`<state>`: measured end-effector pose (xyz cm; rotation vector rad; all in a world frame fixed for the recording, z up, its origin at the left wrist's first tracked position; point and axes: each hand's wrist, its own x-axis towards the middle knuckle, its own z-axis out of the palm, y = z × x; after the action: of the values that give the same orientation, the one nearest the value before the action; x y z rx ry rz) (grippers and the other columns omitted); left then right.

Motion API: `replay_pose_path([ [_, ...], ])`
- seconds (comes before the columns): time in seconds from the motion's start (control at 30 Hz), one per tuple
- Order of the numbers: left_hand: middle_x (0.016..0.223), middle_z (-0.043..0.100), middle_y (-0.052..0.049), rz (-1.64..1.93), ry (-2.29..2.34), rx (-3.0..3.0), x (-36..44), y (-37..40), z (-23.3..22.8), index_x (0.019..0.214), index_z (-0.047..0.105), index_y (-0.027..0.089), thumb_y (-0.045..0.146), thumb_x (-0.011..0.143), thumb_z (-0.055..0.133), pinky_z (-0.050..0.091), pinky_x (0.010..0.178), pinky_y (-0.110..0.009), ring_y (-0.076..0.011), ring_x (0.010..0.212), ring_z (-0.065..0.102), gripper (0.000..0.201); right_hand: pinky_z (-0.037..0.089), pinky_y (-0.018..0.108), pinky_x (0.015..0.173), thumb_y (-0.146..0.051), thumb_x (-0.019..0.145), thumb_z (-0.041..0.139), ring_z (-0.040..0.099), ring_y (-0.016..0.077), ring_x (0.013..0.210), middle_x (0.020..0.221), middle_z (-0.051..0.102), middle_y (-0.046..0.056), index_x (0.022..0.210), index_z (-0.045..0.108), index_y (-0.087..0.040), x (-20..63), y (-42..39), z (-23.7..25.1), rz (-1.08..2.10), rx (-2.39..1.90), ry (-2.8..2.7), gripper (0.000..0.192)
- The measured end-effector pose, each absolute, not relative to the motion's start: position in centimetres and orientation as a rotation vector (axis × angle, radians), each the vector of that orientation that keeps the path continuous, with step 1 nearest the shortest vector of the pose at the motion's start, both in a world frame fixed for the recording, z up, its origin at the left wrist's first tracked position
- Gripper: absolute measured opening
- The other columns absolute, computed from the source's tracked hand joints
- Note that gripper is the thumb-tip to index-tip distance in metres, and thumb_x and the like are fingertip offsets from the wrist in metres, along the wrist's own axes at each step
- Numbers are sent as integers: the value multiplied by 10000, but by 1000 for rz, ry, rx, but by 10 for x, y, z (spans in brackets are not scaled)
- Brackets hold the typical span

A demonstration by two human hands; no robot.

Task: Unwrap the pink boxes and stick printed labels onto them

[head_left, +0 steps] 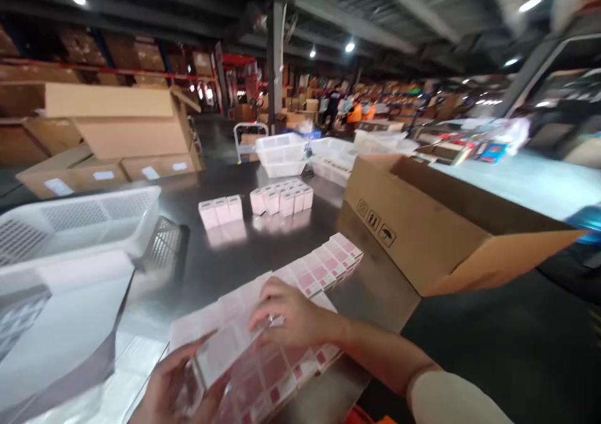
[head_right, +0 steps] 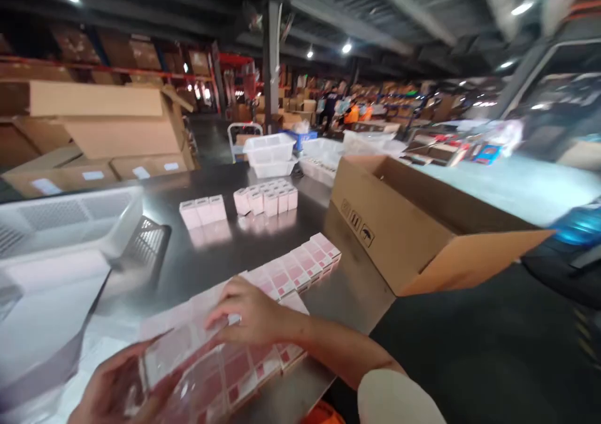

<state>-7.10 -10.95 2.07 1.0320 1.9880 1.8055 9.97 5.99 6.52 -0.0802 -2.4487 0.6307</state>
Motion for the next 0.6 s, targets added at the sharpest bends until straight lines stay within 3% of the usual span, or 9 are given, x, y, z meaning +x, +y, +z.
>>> replay_pose_path([
  [0.13,1129,697,-89,1708,2045,1394,-73,-114,34,1126,631,207,336,723,797,549,925,-405,-254,1047,671,455,521,316,824,-361,804,787,600,170,908,924,639,52,847,729,-193,100,59,75,814,-59,-2248,183],
  [0.3,1111,675,-74,1630,2050,1558,-78,-110,38,1227,621,240,277,776,775,556,851,-354,-222,1017,661,478,524,331,784,-245,852,742,631,176,859,800,681,21,721,669,-219,101,62,73,874,-28,-2132,152],
  [0.4,1095,682,-66,1600,1996,1658,-74,-109,39,1239,618,263,248,783,762,554,850,-355,-218,1000,661,478,508,337,751,-296,853,744,595,182,799,722,651,2,877,699,-235,108,58,70,853,-151,-2204,80],
  [0.5,1115,683,-69,1595,1962,1648,-70,-110,39,1226,624,277,210,790,747,546,883,-365,-219,1031,651,458,480,348,777,-312,882,713,574,184,808,703,617,-8,1077,718,-275,114,55,69,721,-170,-2263,198],
  [0.6,1151,672,-79,1652,1864,1328,-67,-109,39,1228,619,259,257,751,791,567,861,-355,-229,1066,643,507,427,358,791,-242,904,681,546,176,813,704,587,-11,1049,742,-345,120,55,74,618,-102,-2252,188],
])
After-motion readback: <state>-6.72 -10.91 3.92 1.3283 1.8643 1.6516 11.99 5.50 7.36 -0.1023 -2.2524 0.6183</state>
